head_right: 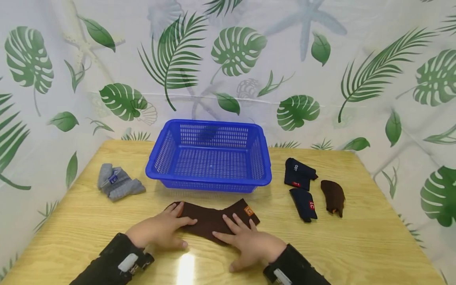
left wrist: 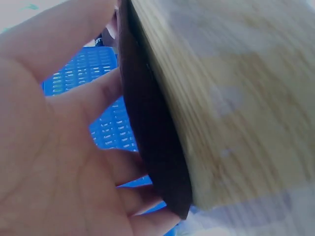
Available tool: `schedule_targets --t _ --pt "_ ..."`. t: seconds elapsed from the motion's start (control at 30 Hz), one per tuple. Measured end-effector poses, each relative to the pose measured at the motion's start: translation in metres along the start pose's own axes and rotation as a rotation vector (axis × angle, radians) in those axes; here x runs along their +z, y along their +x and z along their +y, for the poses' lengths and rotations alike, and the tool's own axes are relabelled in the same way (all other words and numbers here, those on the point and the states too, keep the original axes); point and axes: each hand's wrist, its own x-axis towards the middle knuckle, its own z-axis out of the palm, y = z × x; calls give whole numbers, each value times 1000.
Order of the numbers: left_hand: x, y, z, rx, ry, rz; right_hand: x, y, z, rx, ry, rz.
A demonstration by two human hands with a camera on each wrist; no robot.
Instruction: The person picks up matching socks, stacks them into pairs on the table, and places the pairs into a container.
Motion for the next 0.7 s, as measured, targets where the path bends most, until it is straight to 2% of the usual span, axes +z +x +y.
schedule_targets --t 0.1,0.23,0.33,0.4,0.5,0.7 --pt "0 0 -1 -6 -22 -18 -1 -1 6 -25 15 67" --pt "1 1 0 -8 -27 -6 -2 -6 15 -62 22 222" --pt "2 1 1 -13 -44 5 -11 -14 24 -90 16 422" --pt "2 2 2 -16 -54 13 -23 -22 32 -65 18 566" --pt "3 3 1 -15 -45 29 -41 -37 52 41 56 762" --pt "2 9 1 -17 -2 45 -65 -71 108 456 151 971"
